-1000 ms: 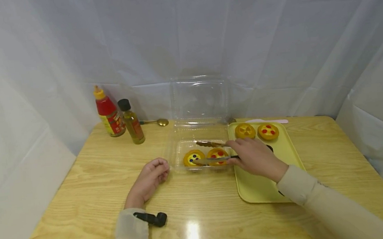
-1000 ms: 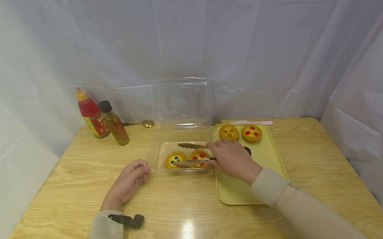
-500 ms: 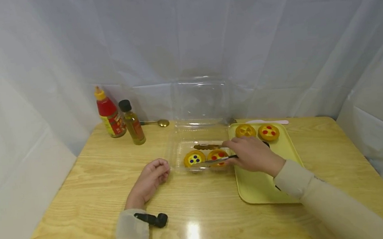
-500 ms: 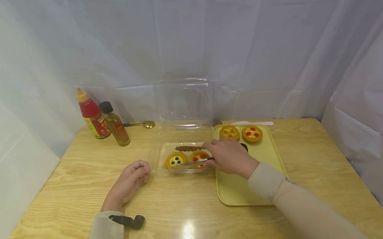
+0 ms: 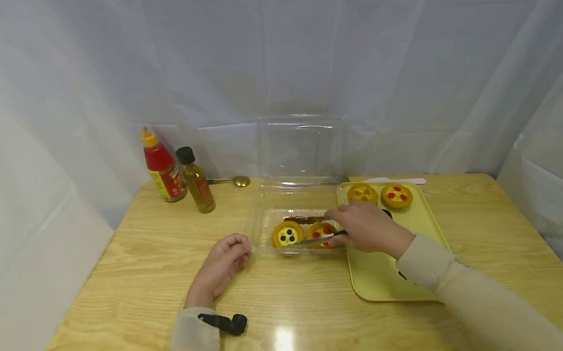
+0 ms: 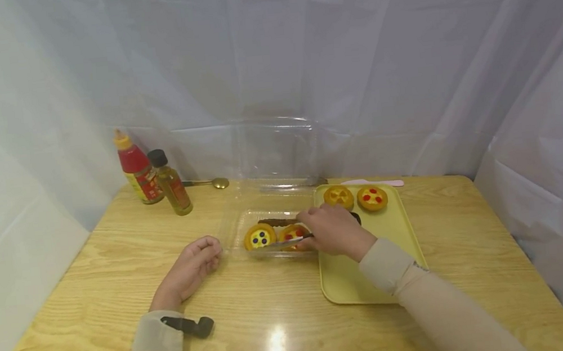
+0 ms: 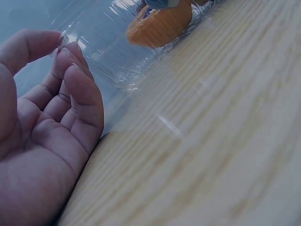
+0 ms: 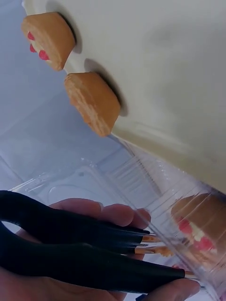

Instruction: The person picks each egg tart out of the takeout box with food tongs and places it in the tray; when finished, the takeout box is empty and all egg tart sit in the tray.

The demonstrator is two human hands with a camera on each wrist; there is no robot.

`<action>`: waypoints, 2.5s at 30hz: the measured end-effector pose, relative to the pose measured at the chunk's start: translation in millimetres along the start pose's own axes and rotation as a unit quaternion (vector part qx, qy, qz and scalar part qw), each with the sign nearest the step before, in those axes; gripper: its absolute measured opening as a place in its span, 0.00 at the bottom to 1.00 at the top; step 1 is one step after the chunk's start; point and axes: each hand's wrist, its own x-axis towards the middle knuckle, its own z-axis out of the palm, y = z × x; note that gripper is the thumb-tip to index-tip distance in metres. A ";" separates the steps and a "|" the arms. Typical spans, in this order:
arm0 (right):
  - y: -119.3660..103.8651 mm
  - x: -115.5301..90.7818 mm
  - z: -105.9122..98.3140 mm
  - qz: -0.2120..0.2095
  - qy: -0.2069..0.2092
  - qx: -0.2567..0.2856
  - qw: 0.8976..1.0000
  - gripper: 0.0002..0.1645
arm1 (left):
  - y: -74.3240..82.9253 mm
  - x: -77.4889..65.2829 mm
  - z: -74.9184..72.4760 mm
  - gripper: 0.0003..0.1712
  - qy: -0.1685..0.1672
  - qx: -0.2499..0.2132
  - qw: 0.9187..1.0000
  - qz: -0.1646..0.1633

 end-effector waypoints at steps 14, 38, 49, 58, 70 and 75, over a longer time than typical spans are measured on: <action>1.6 0.9 -0.3 0.000 -0.012 -0.007 1.000 0.35 | -0.6 0.1 1.0 0.04 0.003 0.000 1.000 0.001; 4.9 -18.4 4.7 0.032 0.108 -0.003 0.994 0.31 | -0.1 -0.8 -0.2 0.04 -0.005 0.010 1.000 0.010; 19.5 -43.1 0.3 0.037 0.133 -0.001 0.990 0.32 | -2.8 2.3 0.9 0.05 -0.015 0.024 0.999 0.016; 32.3 -68.5 -5.6 0.043 0.150 0.003 0.988 0.34 | -3.1 5.0 -1.8 0.05 -0.013 0.028 0.999 0.014; 63.0 -112.2 -6.9 0.089 0.161 -0.004 0.983 0.34 | -0.9 2.3 -4.2 0.06 -0.003 0.031 0.999 0.013; 72.7 -126.0 -5.9 0.118 0.147 0.006 0.982 0.34 | -0.4 1.5 -6.1 0.05 -0.005 0.030 0.999 0.012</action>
